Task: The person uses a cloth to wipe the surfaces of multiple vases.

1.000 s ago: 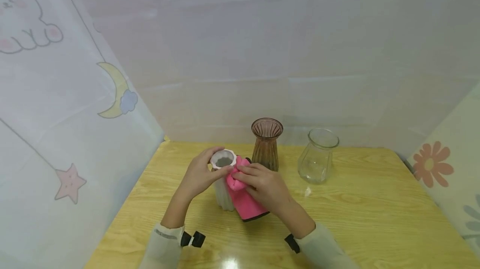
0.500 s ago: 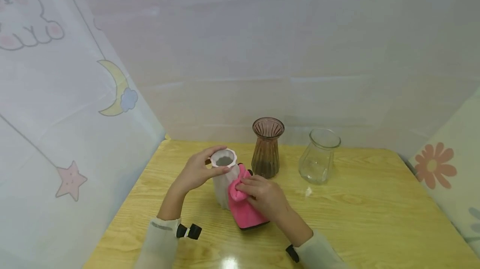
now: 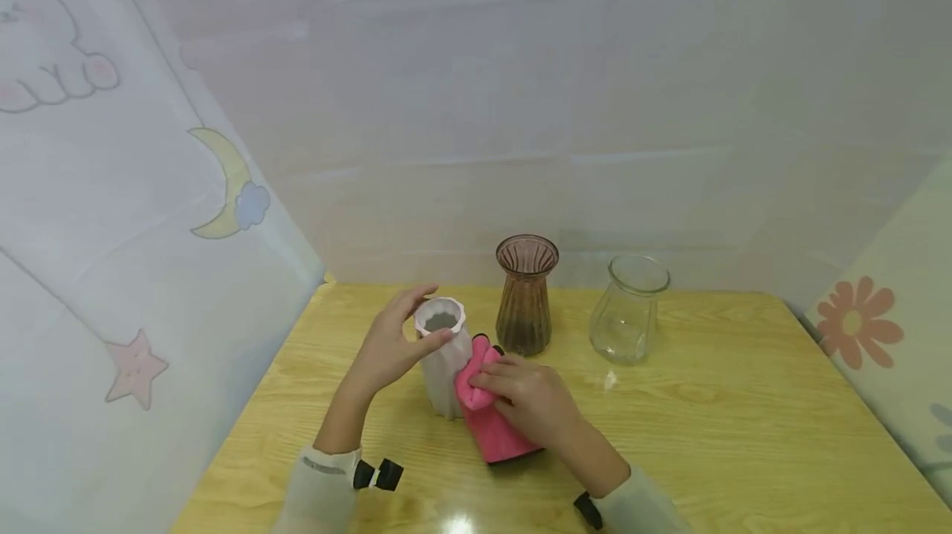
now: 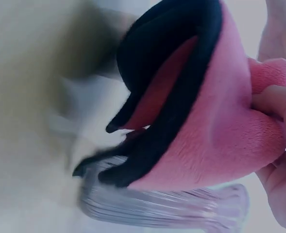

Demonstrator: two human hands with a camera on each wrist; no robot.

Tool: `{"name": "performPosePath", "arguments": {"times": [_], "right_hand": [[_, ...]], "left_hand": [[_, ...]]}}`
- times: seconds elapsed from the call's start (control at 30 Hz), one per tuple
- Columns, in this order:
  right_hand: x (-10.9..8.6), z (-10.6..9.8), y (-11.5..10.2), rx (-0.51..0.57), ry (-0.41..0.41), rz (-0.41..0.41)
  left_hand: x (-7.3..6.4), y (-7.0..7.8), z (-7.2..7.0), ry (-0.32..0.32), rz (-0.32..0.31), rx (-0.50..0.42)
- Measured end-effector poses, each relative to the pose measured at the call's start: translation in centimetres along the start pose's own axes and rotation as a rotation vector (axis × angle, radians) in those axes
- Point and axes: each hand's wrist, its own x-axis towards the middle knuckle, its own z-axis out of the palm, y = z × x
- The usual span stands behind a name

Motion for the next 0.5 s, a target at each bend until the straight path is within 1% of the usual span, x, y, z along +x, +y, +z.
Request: {"name": "performPosePath", "arguments": {"times": [0.07, 0.1, 0.2, 0.3, 0.4, 0.5], "right_hand": [[0.6, -0.7, 0.1, 0.014, 0.082, -0.002], [0.9, -1.0, 0.2, 0.024, 0.114, -0.002], [1.9, -1.6, 0.4, 0.028, 0.166, 0.004], [2.6, -1.6, 0.6, 0.022, 0.157, -0.001], [2.9, -1.2, 0.7, 0.014, 0.127, 0.005], [3.0, -0.9, 0.8, 0.028, 0.108, 0.018]], "left_hand": [[-0.2, 0.6, 0.3, 0.033, -0.031, 0.018], [-0.2, 1.0, 0.4, 0.040, -0.046, 0.025], [-0.3, 1.6, 0.7, 0.040, -0.087, 0.058], [-0.4, 1.8, 0.8, 0.045, -0.115, 0.094], [-0.4, 1.7, 0.8, 0.056, -0.113, 0.103], [-0.4, 1.4, 0.8, 0.056, -0.101, 0.101]]}}
